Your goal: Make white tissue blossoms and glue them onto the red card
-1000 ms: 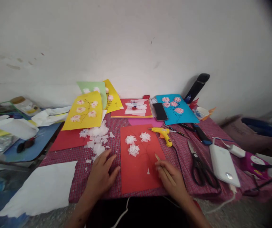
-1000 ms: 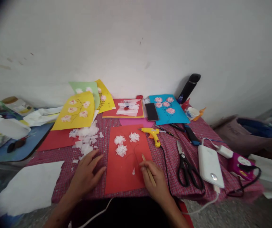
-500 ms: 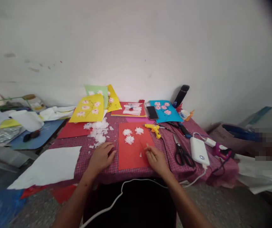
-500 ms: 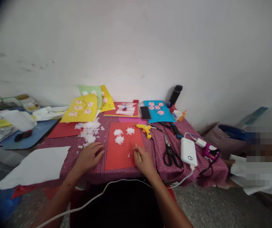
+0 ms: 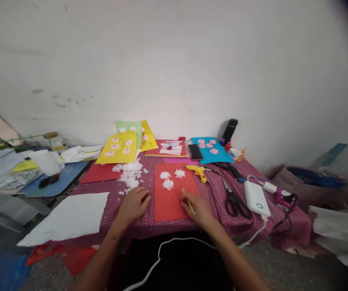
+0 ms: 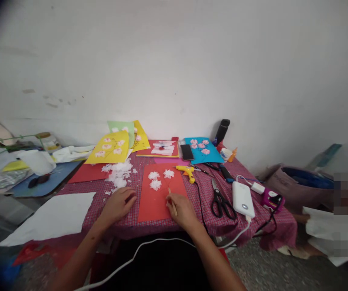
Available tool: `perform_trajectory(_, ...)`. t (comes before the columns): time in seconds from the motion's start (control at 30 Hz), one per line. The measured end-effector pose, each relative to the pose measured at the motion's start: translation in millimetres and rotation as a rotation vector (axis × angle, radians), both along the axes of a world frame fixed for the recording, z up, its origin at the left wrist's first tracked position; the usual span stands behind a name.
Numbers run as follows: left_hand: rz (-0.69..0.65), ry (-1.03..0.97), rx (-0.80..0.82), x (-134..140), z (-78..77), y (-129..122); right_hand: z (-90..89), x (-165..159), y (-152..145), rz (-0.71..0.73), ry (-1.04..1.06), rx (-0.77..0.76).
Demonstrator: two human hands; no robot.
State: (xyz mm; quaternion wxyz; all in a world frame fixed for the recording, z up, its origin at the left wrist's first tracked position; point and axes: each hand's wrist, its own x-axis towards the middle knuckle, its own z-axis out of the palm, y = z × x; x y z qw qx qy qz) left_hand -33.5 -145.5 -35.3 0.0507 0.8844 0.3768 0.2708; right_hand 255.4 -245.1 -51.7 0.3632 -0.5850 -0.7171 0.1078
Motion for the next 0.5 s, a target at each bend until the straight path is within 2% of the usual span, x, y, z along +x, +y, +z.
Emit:
perform_trajectory(0.23, -0.002, -0.003, 0.005, 0, 0.0, -1, 1.1, 0, -1, 0.015, 0.011, 0.026)
perform_trajectory(0.4, -0.001, -0.022, 0.002, 0, -2.2, 0, 15.3, -3, -5, -0.034, 0.036, 0.034)
perform_trajectory(0.5, 0.014, -0.071, 0.004, -1, -2.6, 0, 27.0, -25, 2, -0.024, 0.039, 0.042)
